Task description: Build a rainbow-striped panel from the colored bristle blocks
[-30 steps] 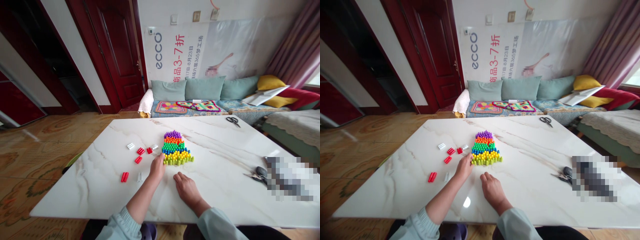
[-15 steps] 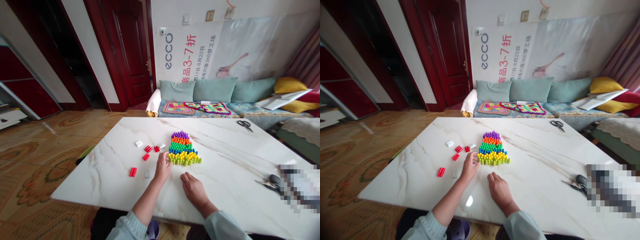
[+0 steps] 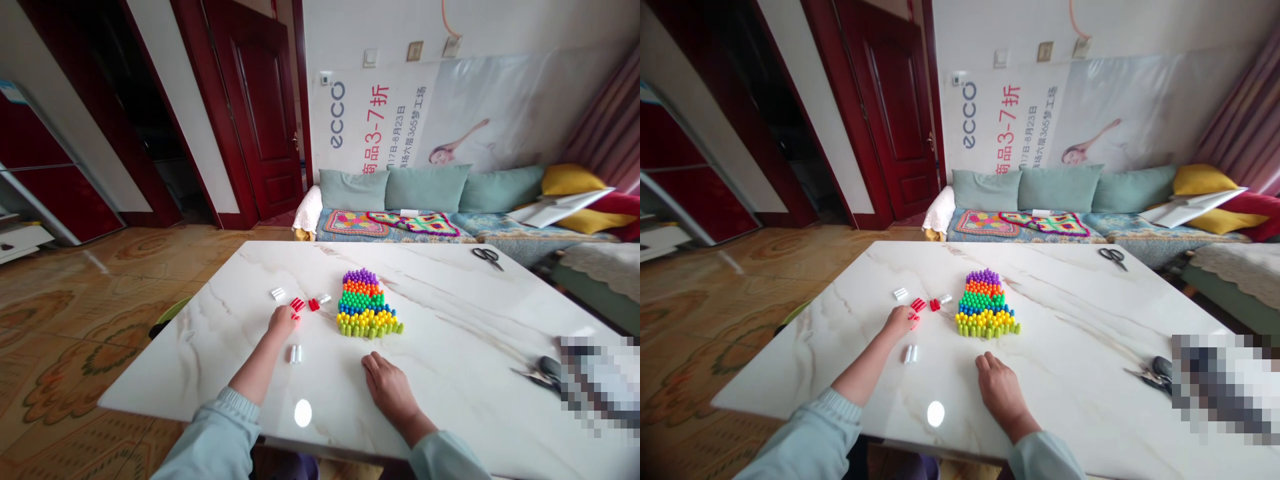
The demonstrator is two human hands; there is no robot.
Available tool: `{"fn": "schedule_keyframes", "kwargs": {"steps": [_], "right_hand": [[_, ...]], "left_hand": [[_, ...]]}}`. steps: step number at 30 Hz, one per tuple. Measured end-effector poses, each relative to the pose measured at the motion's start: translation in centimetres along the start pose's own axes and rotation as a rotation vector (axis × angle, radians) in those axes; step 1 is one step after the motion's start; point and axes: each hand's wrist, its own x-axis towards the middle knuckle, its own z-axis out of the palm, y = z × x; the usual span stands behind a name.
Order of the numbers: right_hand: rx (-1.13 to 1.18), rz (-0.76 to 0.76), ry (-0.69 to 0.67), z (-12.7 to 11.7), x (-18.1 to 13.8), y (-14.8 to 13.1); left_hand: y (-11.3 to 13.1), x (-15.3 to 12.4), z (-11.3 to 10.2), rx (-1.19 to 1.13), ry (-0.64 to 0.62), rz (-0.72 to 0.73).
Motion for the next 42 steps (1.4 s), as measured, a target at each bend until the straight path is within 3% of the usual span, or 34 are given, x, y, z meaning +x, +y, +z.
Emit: {"fn": "schedule_keyframes", "kwargs": {"steps": [5,15,23,26,34,42], "right_hand": [[0.015,0.001,0.009,-0.1,0.0,0.0],[0.018,-0.002,0.023,0.0,0.0,0.0],[0.022,0.021,-0.009,0.1,0.0,0.1],[0.035,0.022,-0.008,0.0,0.0,0.0],[0.045,0.014,0.007,-0.3,0.0,-0.2],[0.055,0.015,0.009,-0.5,0.0,-0.3]], "left_hand": [[0.0,0.2,0.5,0.042,-0.074,-0.018],[-0.1,-1.8,0.2,-0.11,0.053,0.035],[4.1,-5.6,3.0,-0.367,-0.11,0.31],[5.6,-7.1,4.4,-0.393,-0.119,0.361],[7.3,-7.3,7.4,-0.456,-0.033,0.293],[7.7,-7.0,7.9,-0.502,0.035,0.246]]}}
